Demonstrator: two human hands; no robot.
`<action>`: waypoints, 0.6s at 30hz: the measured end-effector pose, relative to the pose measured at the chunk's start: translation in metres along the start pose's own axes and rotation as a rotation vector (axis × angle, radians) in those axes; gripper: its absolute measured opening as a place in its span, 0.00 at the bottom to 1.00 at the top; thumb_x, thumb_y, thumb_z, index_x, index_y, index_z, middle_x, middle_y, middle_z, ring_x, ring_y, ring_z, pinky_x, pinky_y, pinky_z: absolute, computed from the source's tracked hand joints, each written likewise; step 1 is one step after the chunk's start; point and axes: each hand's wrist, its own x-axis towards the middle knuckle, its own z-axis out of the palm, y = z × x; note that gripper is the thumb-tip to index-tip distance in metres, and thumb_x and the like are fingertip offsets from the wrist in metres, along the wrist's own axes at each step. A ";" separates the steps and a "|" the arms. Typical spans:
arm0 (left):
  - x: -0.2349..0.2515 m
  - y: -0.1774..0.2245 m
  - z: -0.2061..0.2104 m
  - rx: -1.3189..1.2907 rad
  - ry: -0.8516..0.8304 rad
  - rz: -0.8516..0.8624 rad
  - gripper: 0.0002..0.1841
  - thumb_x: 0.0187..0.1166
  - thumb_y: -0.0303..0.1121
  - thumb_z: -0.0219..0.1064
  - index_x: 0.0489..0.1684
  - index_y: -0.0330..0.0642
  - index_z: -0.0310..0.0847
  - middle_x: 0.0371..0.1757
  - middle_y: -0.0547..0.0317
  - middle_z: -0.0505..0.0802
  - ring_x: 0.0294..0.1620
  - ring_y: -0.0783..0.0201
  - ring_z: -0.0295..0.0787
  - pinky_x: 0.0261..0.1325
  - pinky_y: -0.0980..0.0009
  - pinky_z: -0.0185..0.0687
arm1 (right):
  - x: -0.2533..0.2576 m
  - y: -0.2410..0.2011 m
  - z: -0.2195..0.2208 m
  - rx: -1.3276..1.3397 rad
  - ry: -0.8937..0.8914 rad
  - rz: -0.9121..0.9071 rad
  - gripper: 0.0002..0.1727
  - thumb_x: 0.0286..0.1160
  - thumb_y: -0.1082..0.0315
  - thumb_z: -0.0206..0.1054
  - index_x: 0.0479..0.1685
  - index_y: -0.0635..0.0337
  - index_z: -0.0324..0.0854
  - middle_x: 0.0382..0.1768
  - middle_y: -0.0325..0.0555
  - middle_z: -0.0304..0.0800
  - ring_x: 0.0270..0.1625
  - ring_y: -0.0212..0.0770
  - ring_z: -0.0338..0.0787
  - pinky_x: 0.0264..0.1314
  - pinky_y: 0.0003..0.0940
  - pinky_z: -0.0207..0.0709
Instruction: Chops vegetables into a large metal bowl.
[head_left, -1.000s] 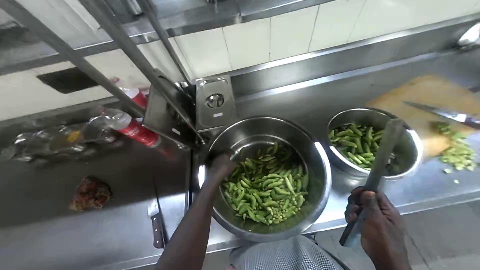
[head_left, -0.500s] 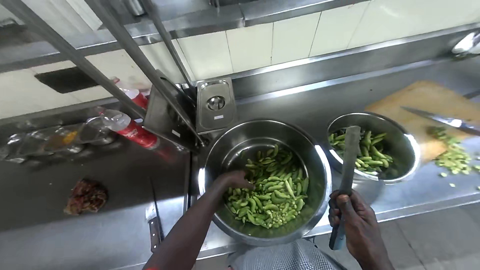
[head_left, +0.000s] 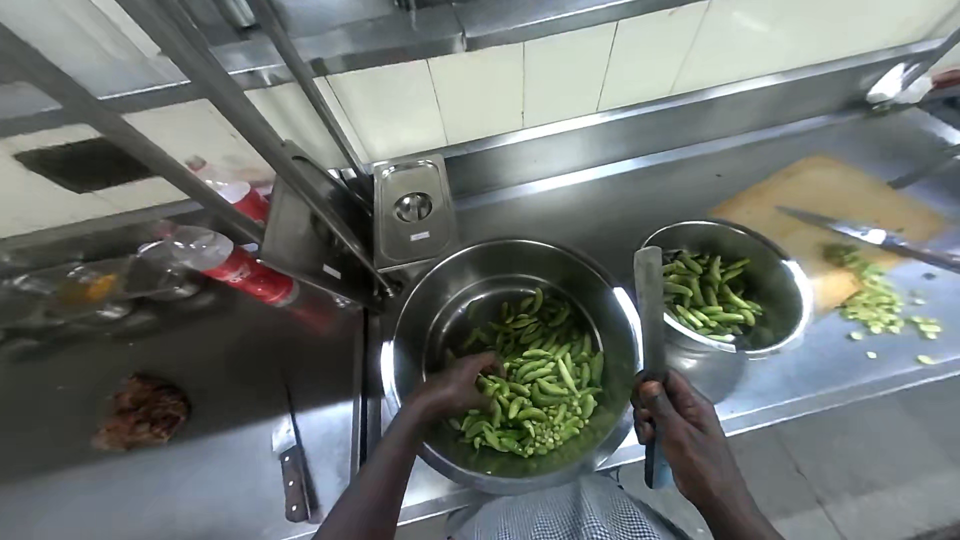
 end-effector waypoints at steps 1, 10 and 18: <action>-0.001 -0.001 0.004 -0.062 0.026 0.018 0.29 0.59 0.23 0.83 0.63 0.52 0.82 0.59 0.56 0.90 0.52 0.55 0.90 0.53 0.49 0.89 | 0.001 -0.001 0.001 -0.010 -0.012 -0.003 0.17 0.83 0.48 0.63 0.46 0.52 0.83 0.24 0.41 0.77 0.18 0.35 0.75 0.19 0.29 0.75; -0.026 0.045 0.033 -0.623 0.213 0.223 0.32 0.55 0.18 0.80 0.63 0.53 0.82 0.55 0.55 0.91 0.47 0.56 0.92 0.48 0.59 0.93 | 0.009 -0.012 0.030 -0.311 -0.157 -0.133 0.19 0.72 0.47 0.74 0.52 0.50 0.85 0.32 0.35 0.89 0.30 0.33 0.87 0.32 0.35 0.85; -0.036 0.066 0.049 -0.335 0.216 0.180 0.34 0.57 0.28 0.83 0.67 0.66 0.80 0.65 0.69 0.86 0.59 0.66 0.89 0.60 0.60 0.92 | 0.013 -0.018 0.054 -0.383 -0.141 -0.117 0.13 0.69 0.53 0.76 0.46 0.47 0.85 0.26 0.32 0.86 0.26 0.30 0.84 0.28 0.31 0.82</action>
